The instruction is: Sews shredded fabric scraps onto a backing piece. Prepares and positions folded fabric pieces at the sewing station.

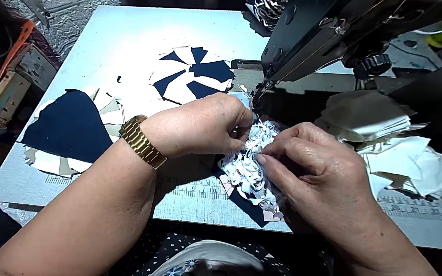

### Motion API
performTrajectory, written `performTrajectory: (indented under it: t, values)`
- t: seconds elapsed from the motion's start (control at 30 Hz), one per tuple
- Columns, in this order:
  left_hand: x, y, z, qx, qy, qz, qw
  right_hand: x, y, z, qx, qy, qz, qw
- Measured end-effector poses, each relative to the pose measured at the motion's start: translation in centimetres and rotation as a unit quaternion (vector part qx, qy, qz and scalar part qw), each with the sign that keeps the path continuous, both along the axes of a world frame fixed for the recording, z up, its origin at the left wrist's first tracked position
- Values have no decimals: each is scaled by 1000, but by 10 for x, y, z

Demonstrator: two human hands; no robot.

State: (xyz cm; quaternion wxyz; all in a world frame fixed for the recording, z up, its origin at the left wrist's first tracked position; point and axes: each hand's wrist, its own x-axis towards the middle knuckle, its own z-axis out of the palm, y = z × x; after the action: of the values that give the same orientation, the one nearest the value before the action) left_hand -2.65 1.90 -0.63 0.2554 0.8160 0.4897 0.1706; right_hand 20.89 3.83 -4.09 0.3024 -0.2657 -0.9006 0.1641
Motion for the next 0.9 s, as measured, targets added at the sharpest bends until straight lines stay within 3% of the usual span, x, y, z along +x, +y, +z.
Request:
performTrajectory:
  t: [0.1, 0.27, 0.47, 0.67, 0.9]
  values:
    - [-4, 0, 2, -11, 4, 3, 1000, 1, 1, -3, 4, -28, 12, 1000]
    - [-10, 0, 5, 16, -40, 45, 998, 5, 4, 7, 17, 14, -7, 1000]
    - [3, 0, -2, 37, 42, 49, 997, 1, 9, -7, 18, -36, -17, 999]
    - [-1, -2, 4, -5, -61, -22, 998, 3, 10, -6, 3, -35, -20, 999]
    - [0, 0, 0, 2, 19, 30, 999, 0, 1, -3, 43, 10, -10, 999]
